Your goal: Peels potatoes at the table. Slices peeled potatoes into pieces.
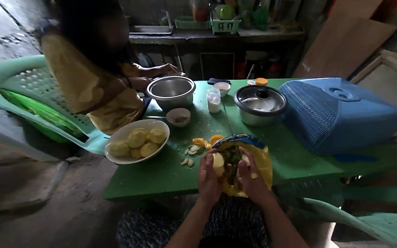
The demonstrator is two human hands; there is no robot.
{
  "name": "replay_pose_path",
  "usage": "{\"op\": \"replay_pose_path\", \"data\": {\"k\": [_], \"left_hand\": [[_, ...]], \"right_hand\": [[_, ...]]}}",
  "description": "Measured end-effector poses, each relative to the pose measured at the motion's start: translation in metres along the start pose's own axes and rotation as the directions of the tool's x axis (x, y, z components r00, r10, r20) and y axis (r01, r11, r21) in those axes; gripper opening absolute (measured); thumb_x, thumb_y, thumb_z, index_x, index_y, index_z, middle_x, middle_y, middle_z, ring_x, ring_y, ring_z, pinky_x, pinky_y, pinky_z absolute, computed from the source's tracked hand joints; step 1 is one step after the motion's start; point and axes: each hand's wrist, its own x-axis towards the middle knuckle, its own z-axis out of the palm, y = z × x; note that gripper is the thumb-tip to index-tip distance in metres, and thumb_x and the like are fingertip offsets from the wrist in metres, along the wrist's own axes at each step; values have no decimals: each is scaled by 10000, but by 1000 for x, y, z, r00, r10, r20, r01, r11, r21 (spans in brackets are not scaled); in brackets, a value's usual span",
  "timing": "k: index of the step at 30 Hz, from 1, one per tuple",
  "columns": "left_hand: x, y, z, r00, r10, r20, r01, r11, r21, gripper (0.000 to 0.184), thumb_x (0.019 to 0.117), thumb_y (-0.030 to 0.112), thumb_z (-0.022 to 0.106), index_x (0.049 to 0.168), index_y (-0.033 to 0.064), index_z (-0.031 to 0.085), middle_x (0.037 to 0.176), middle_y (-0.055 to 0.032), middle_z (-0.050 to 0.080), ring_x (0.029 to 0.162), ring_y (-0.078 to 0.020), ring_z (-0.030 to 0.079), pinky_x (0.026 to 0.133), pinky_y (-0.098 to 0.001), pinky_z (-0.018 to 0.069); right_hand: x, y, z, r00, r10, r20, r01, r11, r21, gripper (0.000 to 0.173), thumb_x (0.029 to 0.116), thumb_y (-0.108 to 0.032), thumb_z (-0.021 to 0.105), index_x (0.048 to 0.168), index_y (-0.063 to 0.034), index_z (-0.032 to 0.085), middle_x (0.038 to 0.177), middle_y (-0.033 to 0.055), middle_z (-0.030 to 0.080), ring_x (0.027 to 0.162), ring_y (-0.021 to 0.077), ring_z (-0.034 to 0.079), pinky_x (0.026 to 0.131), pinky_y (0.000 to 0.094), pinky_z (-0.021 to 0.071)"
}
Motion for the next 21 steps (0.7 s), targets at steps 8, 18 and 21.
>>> {"op": "replay_pose_path", "data": {"k": [8,18,21], "left_hand": [[6,6,13,998,24,-66,-30,996,-84,358,1036,134,405,1370,5,396,1064,-53,665,932,-106,680,826,-299,596],[6,1,17,979,119,-166,-134,988,-77,278,1029,116,531,1274,-4,481,997,-51,668,890,-104,680,802,-298,602],[6,-2,17,978,97,-182,-114,990,-81,378,1016,78,507,1359,-7,374,1044,-65,639,906,-105,672,808,-299,599]], "right_hand": [[-24,3,15,986,-127,108,159,910,-384,907,988,-682,429,1602,-37,256,1387,154,609,916,229,717,728,487,610],[-25,4,18,977,-209,49,196,780,-595,902,987,-668,449,1585,-10,296,729,75,682,537,229,631,484,470,543],[-21,6,19,978,-204,39,185,773,-607,886,988,-659,455,1581,-17,311,760,81,696,554,243,641,497,476,543]]}}
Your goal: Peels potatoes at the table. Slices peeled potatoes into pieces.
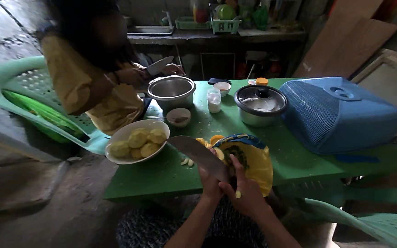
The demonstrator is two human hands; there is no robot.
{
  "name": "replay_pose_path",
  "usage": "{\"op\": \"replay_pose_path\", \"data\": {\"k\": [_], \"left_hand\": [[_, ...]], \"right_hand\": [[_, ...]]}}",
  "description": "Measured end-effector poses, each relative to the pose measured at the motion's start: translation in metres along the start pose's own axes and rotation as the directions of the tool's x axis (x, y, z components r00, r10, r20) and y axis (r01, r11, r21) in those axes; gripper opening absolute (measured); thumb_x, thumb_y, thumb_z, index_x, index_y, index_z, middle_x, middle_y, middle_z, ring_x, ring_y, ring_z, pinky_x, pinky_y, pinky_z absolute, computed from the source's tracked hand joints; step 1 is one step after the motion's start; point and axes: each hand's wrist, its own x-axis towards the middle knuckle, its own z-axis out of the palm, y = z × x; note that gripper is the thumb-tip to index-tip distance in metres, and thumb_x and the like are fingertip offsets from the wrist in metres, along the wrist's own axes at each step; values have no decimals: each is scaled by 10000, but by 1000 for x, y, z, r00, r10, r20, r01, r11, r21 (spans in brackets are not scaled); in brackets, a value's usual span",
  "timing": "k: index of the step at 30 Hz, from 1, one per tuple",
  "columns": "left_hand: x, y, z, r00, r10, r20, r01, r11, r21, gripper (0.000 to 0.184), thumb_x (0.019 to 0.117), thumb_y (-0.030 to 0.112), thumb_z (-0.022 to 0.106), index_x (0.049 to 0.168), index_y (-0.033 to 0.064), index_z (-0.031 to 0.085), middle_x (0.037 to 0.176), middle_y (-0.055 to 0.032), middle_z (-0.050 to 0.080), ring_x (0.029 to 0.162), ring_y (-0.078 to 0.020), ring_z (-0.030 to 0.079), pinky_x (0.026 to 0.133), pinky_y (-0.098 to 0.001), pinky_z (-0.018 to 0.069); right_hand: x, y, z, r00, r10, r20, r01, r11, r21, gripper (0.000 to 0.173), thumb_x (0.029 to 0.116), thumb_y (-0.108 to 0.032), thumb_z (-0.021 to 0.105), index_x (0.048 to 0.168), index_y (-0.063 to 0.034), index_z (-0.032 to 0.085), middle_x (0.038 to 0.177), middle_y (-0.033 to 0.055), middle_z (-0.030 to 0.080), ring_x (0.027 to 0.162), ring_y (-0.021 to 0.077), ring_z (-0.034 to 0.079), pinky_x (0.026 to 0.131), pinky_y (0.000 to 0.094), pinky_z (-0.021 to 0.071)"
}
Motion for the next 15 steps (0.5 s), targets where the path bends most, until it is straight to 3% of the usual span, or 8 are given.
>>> {"op": "replay_pose_path", "data": {"k": [13,15], "left_hand": [[-3,-1,-2,993,103,-60,-104,994,-17,416,995,15,478,1370,-11,302,1095,-46,596,958,-50,642,843,-251,574],[-2,1,-3,993,98,-64,-98,995,-4,447,1000,49,511,1389,-9,299,1114,-63,598,968,-71,645,850,-274,580]], "right_hand": [[2,2,8,998,-52,-32,52,999,-1,894,979,-713,380,1550,-24,380,790,97,713,591,263,672,507,495,550],[1,0,5,998,-65,-4,65,997,33,925,971,-738,355,1557,-23,367,849,108,728,605,260,675,511,495,554]]}}
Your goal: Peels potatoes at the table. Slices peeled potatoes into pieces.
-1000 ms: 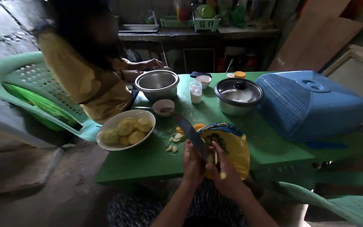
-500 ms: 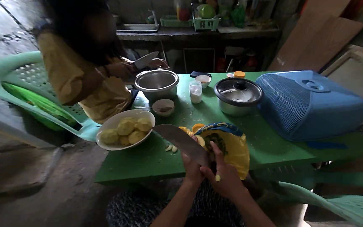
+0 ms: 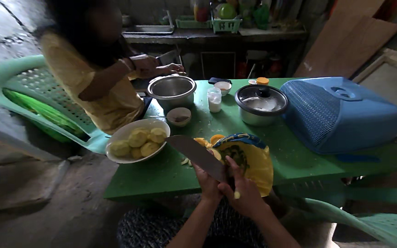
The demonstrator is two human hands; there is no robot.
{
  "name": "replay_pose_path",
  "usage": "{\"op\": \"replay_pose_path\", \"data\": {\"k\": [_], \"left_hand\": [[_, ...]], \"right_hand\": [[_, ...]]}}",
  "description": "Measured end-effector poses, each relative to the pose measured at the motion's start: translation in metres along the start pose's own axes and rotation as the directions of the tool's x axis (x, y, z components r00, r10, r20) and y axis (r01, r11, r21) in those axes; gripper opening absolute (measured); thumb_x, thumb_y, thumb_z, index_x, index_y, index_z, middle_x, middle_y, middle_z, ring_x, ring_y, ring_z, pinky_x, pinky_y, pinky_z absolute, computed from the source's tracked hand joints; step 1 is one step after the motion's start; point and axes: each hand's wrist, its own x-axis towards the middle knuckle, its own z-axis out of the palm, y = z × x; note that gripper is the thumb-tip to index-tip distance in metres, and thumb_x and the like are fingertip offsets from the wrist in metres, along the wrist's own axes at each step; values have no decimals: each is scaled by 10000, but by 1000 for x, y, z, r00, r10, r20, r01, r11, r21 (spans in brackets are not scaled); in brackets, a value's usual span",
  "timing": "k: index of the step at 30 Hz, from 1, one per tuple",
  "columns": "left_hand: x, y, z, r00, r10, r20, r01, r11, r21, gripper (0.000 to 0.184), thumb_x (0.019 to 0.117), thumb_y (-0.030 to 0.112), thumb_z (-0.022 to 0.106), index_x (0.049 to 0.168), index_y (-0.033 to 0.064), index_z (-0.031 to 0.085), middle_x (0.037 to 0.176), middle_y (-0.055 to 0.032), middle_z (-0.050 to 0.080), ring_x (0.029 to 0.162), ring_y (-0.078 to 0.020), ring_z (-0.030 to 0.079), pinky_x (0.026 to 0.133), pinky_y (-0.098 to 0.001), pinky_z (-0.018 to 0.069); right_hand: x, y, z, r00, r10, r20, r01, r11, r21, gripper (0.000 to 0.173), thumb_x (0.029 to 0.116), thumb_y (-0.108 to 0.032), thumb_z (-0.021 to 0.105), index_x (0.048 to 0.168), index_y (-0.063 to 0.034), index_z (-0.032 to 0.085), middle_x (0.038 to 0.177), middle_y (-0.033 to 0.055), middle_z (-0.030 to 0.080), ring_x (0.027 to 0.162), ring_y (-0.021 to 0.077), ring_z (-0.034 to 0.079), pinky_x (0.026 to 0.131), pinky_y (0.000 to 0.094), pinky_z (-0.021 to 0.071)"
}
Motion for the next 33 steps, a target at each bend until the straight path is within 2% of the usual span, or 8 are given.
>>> {"op": "replay_pose_path", "data": {"k": [1,4,8,14,19,26,30,33], "left_hand": [[1,1,-2,1000,-4,5,4,1000,23,486,997,82,526,1417,-21,306,1130,-76,603,978,-88,646,859,-286,580],[6,5,-2,999,-30,21,30,1000,4,408,1015,107,512,1378,-5,363,1036,-80,636,860,-127,679,767,-319,612],[2,10,2,998,-54,45,56,997,-56,346,1022,50,461,1349,28,351,1024,-57,633,861,-112,681,763,-318,613],[-5,6,3,994,-74,81,79,995,-57,348,985,0,466,1310,26,345,999,-31,648,883,-91,684,794,-302,605],[-8,2,3,978,-127,167,132,991,-19,121,1066,74,376,1181,73,414,885,-7,669,787,-99,693,724,-300,611],[7,14,-3,974,-148,171,149,989,6,378,1006,123,411,1371,29,441,979,-33,673,810,-96,677,735,-279,599],[1,14,-3,976,-145,163,143,989,26,330,1067,173,412,1358,29,474,1062,-45,676,917,-104,681,808,-290,596],[-6,12,-3,976,-126,176,124,992,20,350,1028,104,453,1366,14,445,1108,-27,666,981,-77,668,863,-278,584]], "right_hand": [[-1,-1,-2,1000,-2,27,2,1000,16,938,967,-748,347,1565,-25,353,910,116,741,624,258,684,523,496,563],[-4,-2,-6,999,1,40,-2,1000,22,910,982,-719,366,1573,-28,330,764,83,696,582,242,656,506,481,553],[-2,-1,-7,999,25,42,-26,1000,16,908,981,-718,370,1569,-26,342,715,76,678,556,245,644,500,480,550],[2,0,-8,999,21,44,-23,998,50,871,997,-679,395,1565,-20,347,775,107,700,601,264,664,528,502,557],[15,5,-15,990,106,91,-120,978,168,852,1003,-660,415,1584,-46,312,872,124,708,692,258,670,622,510,568],[-2,3,-11,997,35,66,-38,999,40,928,978,-723,375,1577,-16,320,724,89,678,569,251,645,513,489,551],[-4,2,-9,998,21,62,-19,999,-29,915,981,-720,369,1566,-18,349,661,77,652,538,254,636,490,484,542],[-3,2,-8,999,26,43,-22,996,-91,911,986,-705,379,1569,-6,339,645,71,645,530,259,635,488,486,538]]}}
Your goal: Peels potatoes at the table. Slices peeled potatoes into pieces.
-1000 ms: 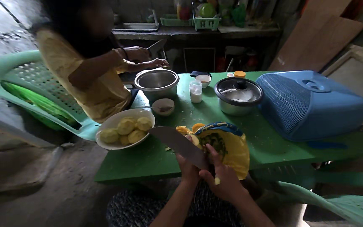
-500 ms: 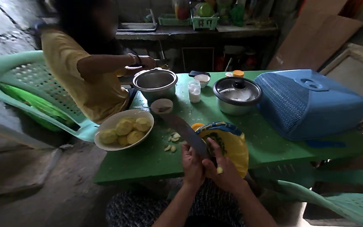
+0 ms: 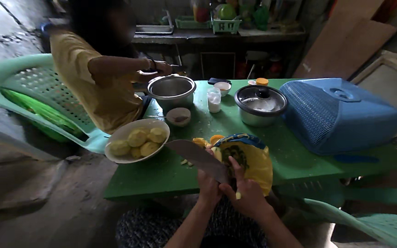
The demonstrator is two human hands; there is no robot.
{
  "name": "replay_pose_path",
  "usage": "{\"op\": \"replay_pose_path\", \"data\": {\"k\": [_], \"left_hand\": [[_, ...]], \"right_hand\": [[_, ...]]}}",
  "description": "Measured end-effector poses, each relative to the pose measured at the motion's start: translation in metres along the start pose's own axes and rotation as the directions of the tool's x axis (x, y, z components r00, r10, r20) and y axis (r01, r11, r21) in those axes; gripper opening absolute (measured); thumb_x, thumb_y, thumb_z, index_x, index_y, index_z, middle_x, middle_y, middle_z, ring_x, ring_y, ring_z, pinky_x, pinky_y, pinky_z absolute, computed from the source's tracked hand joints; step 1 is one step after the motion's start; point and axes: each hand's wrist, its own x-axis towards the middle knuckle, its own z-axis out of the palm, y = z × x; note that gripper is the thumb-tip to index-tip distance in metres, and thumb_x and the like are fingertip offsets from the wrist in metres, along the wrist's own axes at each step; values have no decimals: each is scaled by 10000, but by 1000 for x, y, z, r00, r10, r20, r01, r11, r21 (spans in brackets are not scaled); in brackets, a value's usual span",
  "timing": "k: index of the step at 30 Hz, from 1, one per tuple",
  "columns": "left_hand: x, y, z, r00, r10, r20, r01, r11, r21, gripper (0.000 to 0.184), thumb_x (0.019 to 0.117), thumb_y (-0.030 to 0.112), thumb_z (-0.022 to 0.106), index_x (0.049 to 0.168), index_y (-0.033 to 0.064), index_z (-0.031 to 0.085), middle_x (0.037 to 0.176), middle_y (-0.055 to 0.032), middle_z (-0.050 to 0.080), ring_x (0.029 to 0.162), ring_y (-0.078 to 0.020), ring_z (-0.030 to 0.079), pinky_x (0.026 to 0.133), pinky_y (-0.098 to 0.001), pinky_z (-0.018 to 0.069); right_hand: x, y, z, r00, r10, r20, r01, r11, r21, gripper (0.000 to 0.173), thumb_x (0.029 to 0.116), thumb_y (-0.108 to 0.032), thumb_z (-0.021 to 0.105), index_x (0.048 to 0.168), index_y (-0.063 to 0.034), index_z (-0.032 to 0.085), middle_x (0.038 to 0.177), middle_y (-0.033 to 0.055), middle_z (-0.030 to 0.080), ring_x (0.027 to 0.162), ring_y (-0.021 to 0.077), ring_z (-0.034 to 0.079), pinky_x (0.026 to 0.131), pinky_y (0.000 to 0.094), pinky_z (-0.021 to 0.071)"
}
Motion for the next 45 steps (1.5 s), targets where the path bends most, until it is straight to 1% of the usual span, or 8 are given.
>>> {"op": "replay_pose_path", "data": {"k": [7,12,15,22,25,28,36,45], "left_hand": [[-4,2,7,999,-34,-2,34,999,-20,304,1017,14,402,1320,20,414,1044,-13,682,934,-79,687,838,-293,599],[-8,-7,5,997,-70,44,65,992,106,182,1081,176,394,1174,48,482,886,-17,651,753,-85,662,666,-268,589],[-10,-5,7,989,-141,37,137,986,96,319,1087,225,361,1293,14,481,1044,-69,649,872,-136,674,738,-315,602],[1,9,7,972,-236,-10,230,956,-183,291,1089,193,264,1220,43,476,961,-75,687,854,-144,698,742,-304,606],[-4,10,8,977,-214,-7,207,954,-217,314,1099,279,351,1146,61,572,936,-66,705,842,-130,708,727,-287,613],[-9,14,14,977,-209,-46,195,957,-215,235,1091,192,387,1107,63,583,899,-45,704,817,-111,703,729,-284,612],[-14,9,17,967,-253,-22,251,966,-67,325,1082,219,419,1346,30,415,1057,-99,629,903,-164,666,780,-339,593],[-7,10,12,978,-206,16,205,958,-200,212,1078,108,325,1233,75,466,950,-57,703,836,-139,710,747,-323,616]], "right_hand": [[7,1,0,998,-3,-66,2,1000,-7,897,990,-688,395,1561,2,355,690,86,674,549,269,648,486,498,535],[29,9,-10,990,136,39,-142,962,235,770,1031,-586,434,1589,-70,314,947,137,720,763,269,697,681,526,581],[34,17,-18,979,188,76,-203,923,328,728,1045,-533,433,1598,-85,284,1140,158,702,937,247,706,818,491,586],[2,0,-13,994,44,97,-63,977,205,906,980,-717,387,1601,-64,292,1269,141,686,797,266,720,648,520,593],[-4,-5,-10,998,2,66,-9,994,109,955,963,-763,324,1590,-43,309,835,119,716,608,268,668,526,505,558],[-4,-4,-7,999,-29,19,28,999,42,921,983,-726,346,1577,-21,327,703,88,673,542,252,640,486,480,541],[22,15,-18,982,180,57,-189,941,280,811,1018,-628,415,1604,-85,278,1058,143,723,835,265,711,720,529,591],[0,4,-14,1000,-17,8,15,992,126,909,987,-721,353,1572,-24,343,749,93,683,560,231,634,500,472,548]]}}
